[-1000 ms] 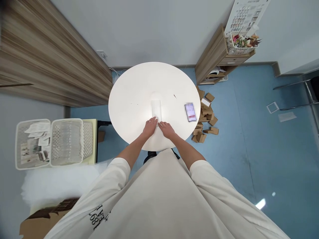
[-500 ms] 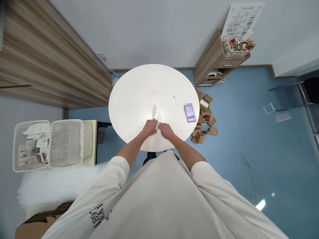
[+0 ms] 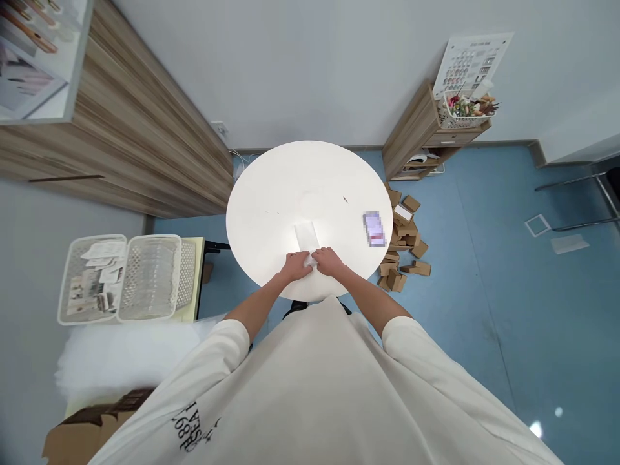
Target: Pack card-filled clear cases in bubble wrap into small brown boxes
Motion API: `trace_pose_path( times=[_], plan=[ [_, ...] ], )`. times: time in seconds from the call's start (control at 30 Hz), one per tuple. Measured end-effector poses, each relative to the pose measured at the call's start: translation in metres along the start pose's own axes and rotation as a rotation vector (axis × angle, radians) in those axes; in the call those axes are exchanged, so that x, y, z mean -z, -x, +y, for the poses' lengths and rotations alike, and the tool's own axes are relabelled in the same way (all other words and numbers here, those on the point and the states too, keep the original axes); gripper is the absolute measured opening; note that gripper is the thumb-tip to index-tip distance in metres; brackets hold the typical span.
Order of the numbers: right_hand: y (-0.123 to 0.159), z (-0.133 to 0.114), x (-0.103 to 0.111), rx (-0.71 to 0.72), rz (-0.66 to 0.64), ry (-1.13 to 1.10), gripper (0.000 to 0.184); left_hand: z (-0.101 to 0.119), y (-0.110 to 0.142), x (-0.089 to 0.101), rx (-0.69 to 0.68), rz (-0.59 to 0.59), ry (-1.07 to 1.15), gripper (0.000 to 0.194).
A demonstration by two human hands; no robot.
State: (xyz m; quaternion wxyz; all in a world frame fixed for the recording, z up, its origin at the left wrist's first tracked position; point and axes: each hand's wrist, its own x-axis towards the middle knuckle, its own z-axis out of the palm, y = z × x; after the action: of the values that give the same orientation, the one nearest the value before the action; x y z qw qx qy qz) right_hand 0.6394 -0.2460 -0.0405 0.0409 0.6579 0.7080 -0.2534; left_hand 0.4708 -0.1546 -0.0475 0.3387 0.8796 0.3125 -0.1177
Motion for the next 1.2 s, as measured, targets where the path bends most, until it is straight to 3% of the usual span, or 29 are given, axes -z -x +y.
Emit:
trace_pose_path(
  times=[0.13, 0.3, 0.57, 0.8, 1.03, 1.2],
  plan=[
    [-0.011, 0.008, 0.02, -0.009, -0.057, -0.035, 0.03, -0.008, -0.006, 0.002, 0.018, -0.001, 0.151, 0.033],
    [-0.024, 0.011, 0.033, -0.065, -0.07, -0.041, 0.032, -0.011, -0.013, -0.002, 0.169, 0.113, 0.219, 0.036],
    [-0.056, 0.013, 0.036, -0.168, -0.089, -0.086, 0.028, -0.01, -0.035, -0.004, 0.261, 0.229, 0.35, 0.035],
    [-0.076, 0.017, 0.026, -0.259, -0.077, -0.127, 0.024, -0.018, -0.048, -0.009, 0.346, 0.317, 0.403, 0.038],
    [-0.078, 0.015, 0.016, -0.358, 0.045, -0.203, 0.037, -0.022, -0.056, -0.004, 0.333, 0.293, 0.249, 0.023],
    [-0.063, 0.01, 0.011, -0.255, 0.104, -0.082, 0.042, -0.024, -0.044, 0.004, 0.184, 0.286, 0.008, 0.028]
  ],
)
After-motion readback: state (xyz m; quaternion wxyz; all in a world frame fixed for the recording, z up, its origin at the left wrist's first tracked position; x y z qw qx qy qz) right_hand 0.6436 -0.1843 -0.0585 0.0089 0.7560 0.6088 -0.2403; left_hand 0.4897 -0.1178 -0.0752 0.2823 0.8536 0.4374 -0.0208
